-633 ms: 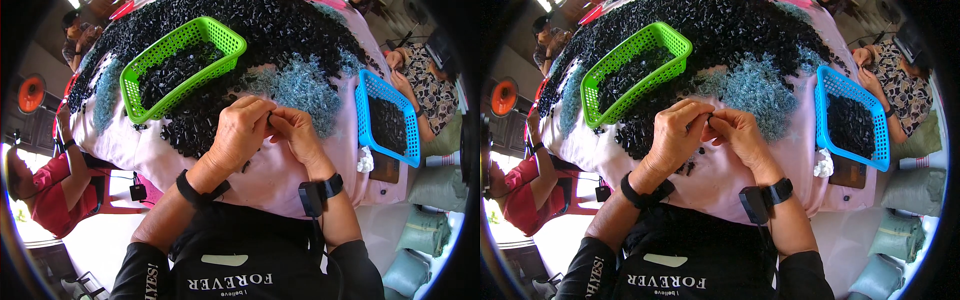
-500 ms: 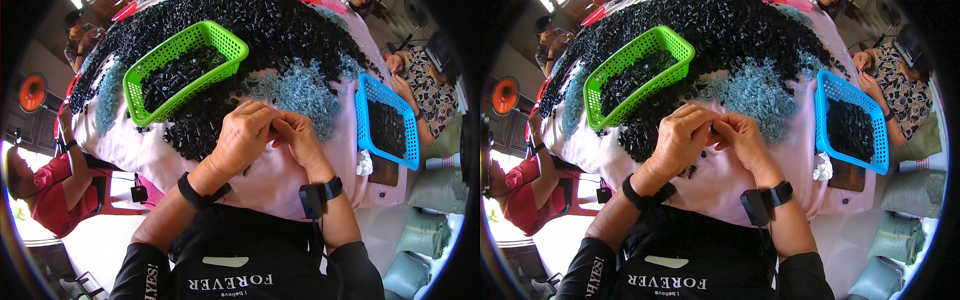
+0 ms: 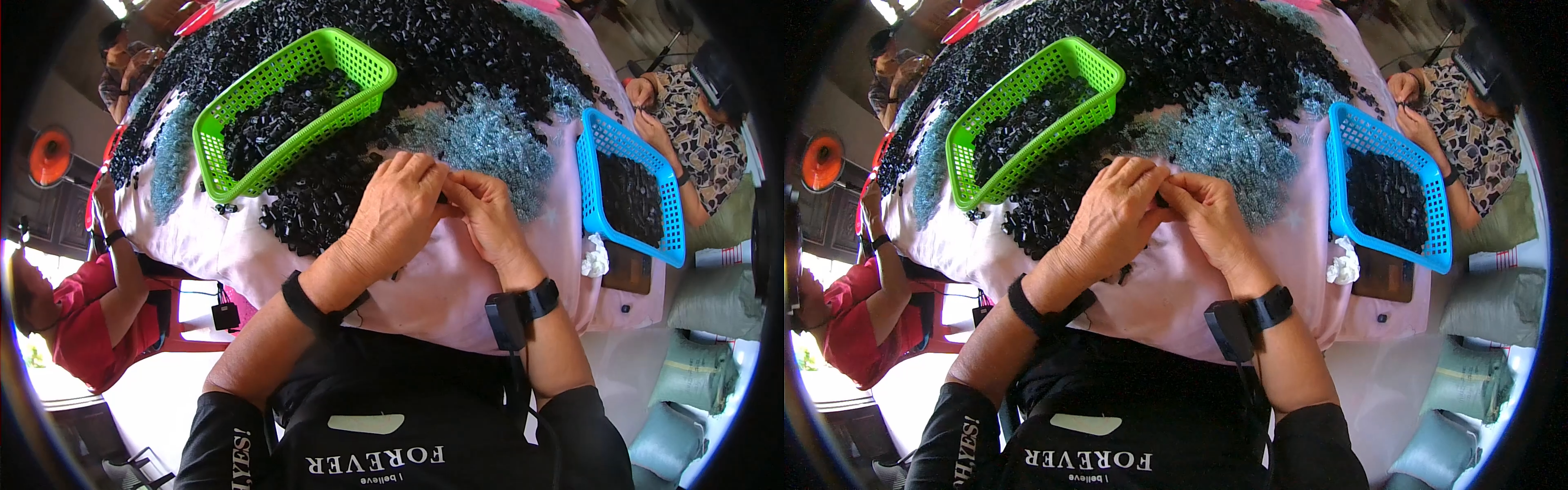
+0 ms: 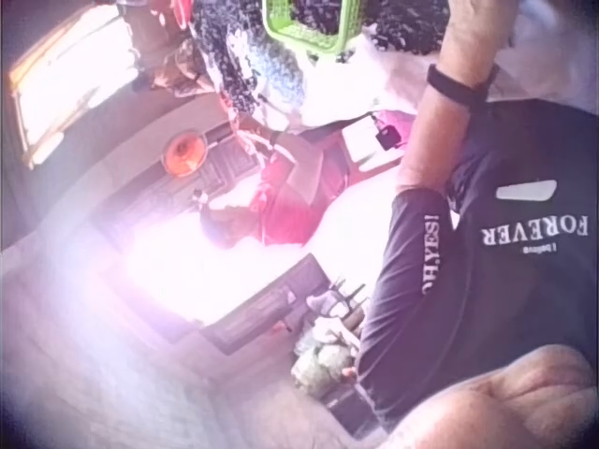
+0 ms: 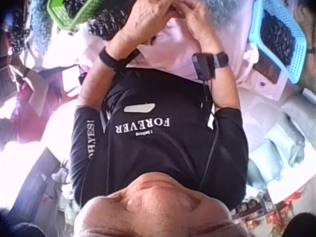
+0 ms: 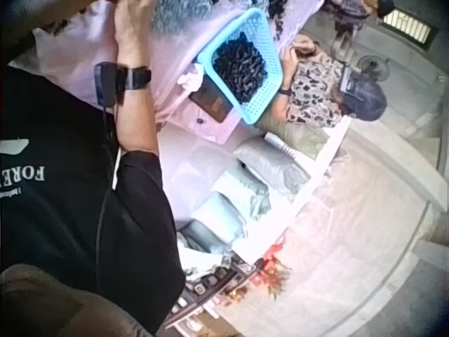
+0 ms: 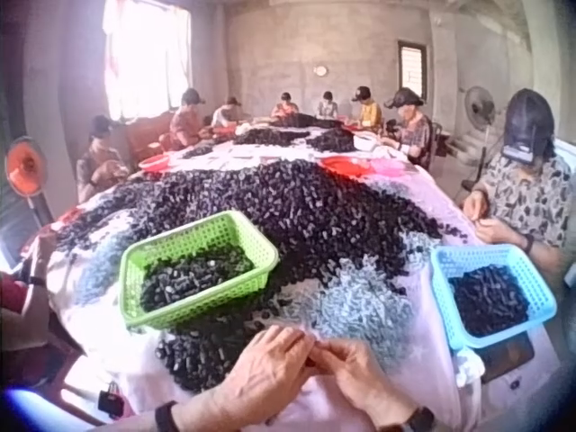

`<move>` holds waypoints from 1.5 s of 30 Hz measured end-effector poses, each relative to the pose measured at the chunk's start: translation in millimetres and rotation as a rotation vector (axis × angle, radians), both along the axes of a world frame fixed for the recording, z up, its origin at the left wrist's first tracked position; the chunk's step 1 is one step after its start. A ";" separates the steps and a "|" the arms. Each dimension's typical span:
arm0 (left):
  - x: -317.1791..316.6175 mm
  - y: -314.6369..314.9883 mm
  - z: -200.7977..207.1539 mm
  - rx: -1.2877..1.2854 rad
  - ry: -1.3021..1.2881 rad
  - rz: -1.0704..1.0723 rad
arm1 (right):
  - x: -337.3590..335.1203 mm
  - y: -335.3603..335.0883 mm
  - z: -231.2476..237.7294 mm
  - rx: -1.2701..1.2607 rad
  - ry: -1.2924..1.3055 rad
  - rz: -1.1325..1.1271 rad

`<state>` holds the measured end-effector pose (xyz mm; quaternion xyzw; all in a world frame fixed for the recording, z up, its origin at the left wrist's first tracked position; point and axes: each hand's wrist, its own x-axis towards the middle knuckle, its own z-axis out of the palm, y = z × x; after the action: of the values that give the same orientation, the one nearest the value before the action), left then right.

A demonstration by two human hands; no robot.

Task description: Sorting through a large pile of small black plastic shoe components on a table.

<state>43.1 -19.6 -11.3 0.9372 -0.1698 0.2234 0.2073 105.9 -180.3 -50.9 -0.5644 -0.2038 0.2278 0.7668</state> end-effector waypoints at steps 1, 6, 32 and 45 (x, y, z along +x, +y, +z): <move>-0.2 0.1 0.1 -0.003 0.005 -0.006 | -0.3 -0.9 -1.0 -0.003 0.005 -0.006; 1.8 5.3 -1.2 -0.049 -0.054 -0.016 | -3.4 -0.9 1.5 -0.018 0.055 0.035; -1.8 5.4 1.4 -0.002 -0.041 -0.097 | 3.1 -6.7 -7.3 -0.020 0.108 0.101; -5.6 3.2 -1.9 -0.080 -0.015 -0.041 | -5.6 -8.8 3.0 0.065 0.192 0.095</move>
<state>37.5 -16.4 -13.2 0.9228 -0.1817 0.2325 0.2477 100.3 -189.1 -47.9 -0.5044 -0.1631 0.3100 0.7892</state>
